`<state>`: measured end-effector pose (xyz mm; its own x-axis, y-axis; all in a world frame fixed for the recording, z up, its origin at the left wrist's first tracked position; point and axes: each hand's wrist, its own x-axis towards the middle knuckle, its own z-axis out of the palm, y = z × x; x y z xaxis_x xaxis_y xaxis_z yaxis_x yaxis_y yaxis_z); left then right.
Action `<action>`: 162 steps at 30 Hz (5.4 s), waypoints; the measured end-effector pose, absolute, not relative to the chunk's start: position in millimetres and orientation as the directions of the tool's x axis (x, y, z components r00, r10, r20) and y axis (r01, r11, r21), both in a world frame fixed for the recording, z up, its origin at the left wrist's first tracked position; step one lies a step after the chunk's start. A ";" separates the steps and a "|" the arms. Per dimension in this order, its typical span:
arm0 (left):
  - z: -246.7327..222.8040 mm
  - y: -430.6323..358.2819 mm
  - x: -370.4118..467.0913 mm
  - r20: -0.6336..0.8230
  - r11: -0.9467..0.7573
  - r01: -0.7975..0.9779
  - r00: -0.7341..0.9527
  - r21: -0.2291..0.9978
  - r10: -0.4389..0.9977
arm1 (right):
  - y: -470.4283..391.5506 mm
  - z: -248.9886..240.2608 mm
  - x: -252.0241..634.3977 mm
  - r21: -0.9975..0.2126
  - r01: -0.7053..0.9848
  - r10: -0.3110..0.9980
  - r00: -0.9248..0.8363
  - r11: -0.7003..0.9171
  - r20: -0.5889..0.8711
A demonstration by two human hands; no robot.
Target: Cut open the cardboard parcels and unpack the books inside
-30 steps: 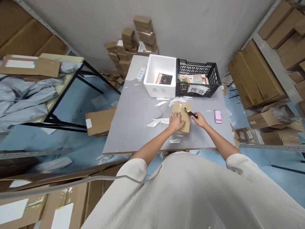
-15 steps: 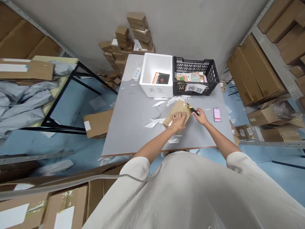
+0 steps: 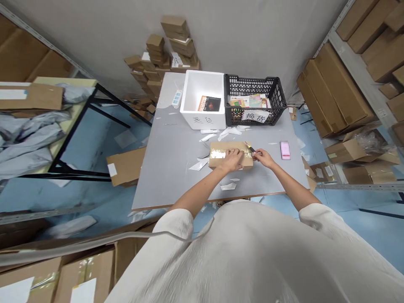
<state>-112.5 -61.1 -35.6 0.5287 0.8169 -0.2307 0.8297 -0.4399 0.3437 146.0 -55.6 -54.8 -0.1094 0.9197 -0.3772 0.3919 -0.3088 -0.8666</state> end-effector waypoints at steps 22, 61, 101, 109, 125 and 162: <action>-29.0 -64.6 -95.0 -0.277 -0.434 0.842 0.521 0.321 0.807 | -49.5 -16.4 220.8 -0.741 0.669 0.884 -0.308 -0.062 -0.351; -19.7 -63.1 -91.4 -0.314 -0.425 0.855 0.508 0.296 0.802 | -46.1 -22.4 212.7 -0.486 0.869 0.779 -0.366 0.091 -0.509; -43.9 -42.2 -102.1 -0.148 -0.284 0.893 0.351 0.348 0.924 | -74.3 -4.5 198.7 -0.345 0.893 0.902 -0.376 0.291 -0.212; -36.3 -45.4 -102.8 -0.148 -0.272 0.896 0.340 0.351 0.929 | -63.8 -14.4 207.3 -0.380 0.904 0.952 -0.268 0.197 -0.145; -20.1 -79.8 -134.0 -0.174 -0.325 0.867 0.411 0.377 0.895 | -63.2 -77.2 221.9 -0.543 0.796 0.962 0.187 -0.266 -0.197; -51.0 -105.7 -143.2 -0.157 -0.285 0.886 0.360 0.364 0.919 | -48.4 -149.8 201.4 -0.486 0.788 0.911 0.225 -0.379 -0.346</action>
